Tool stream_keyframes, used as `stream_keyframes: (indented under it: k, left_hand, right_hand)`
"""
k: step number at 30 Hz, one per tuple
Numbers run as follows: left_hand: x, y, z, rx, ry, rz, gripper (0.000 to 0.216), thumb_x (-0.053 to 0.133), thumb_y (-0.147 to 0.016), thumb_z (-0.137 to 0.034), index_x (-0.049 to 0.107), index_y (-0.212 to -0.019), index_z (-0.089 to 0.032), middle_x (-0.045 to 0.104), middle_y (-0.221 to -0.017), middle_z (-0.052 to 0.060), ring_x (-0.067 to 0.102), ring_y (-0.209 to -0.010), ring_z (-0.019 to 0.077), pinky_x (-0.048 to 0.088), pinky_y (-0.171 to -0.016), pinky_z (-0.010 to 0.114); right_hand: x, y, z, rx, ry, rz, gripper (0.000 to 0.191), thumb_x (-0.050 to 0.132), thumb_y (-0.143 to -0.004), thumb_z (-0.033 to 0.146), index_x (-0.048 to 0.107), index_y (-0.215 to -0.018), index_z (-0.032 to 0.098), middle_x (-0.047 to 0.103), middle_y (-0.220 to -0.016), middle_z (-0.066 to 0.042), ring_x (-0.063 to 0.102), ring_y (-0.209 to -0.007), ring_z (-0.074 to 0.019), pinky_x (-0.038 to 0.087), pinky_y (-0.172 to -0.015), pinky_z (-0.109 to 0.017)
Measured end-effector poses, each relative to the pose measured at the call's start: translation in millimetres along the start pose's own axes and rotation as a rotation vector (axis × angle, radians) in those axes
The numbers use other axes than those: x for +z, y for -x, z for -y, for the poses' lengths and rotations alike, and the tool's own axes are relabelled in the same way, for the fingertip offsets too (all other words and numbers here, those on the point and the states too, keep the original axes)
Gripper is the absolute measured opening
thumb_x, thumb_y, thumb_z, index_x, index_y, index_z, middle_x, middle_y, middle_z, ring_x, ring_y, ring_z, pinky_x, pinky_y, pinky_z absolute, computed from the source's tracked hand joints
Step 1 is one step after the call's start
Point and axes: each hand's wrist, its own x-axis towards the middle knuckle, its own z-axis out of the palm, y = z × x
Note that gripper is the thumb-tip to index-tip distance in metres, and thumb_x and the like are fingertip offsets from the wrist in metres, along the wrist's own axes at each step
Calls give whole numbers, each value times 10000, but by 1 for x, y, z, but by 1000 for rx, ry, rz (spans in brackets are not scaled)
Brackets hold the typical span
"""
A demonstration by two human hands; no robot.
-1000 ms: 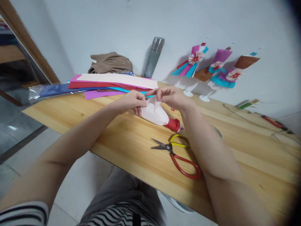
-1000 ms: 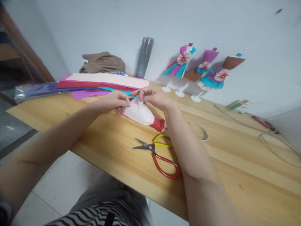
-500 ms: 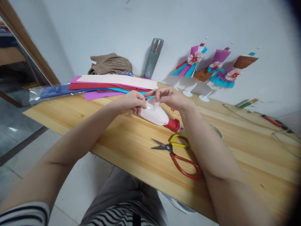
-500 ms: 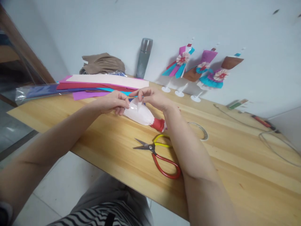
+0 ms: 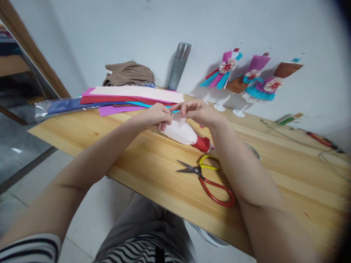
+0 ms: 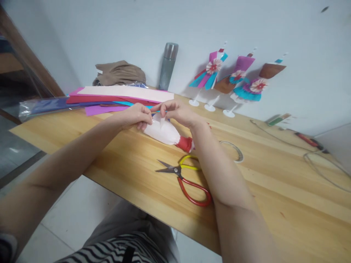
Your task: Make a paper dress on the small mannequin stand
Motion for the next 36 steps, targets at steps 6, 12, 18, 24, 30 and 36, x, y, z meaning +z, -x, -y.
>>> stream_keyframes:
  k: [6,12,18,24,30,36]
  left_hand:
    - [0,0,-3,-6,8,11,243,566,-725,15,595,-516,-105,553,-379,-3,425,-349,58,301,-420,205]
    - [-1,-4,1,-26,75,35,248,546,-709,0,602,-492,-107,555,-372,15,414,-340,58,281,-404,202]
    - [1,-6,0,-76,94,-12,320,532,-678,-8,541,-383,-132,506,-340,16,399,-330,58,267,-388,197]
    - [2,-5,0,-103,81,-50,312,528,-668,-9,539,-384,-138,505,-349,15,413,-346,61,291,-402,193]
    - [3,-4,-2,-144,66,-76,325,532,-668,-6,517,-372,-139,493,-338,24,413,-340,73,285,-398,206]
    - [2,-11,5,-180,211,-84,286,541,-644,-12,489,-404,-158,387,-304,-15,383,-354,75,283,-410,208]
  right_hand:
    - [1,0,3,3,4,-15,252,836,-621,348,650,-529,205,803,-1007,-3,723,-1052,-257,540,-825,-374]
    - [-2,1,1,4,-4,-8,220,834,-635,333,664,-551,220,796,-1045,9,720,-1065,-250,548,-845,-375]
    - [-7,1,-6,-55,-76,26,145,827,-637,285,698,-587,241,796,-1007,1,735,-949,-217,559,-871,-380]
    - [-8,2,-8,-59,-120,21,129,816,-640,262,704,-583,236,795,-1009,-4,731,-901,-203,559,-850,-371]
    - [-7,2,-5,-33,-73,14,226,845,-629,340,664,-558,225,795,-1011,-13,722,-985,-237,542,-884,-408]
    - [-6,2,-5,-28,-67,17,225,847,-616,359,667,-551,240,789,-1006,-13,721,-981,-258,557,-893,-442]
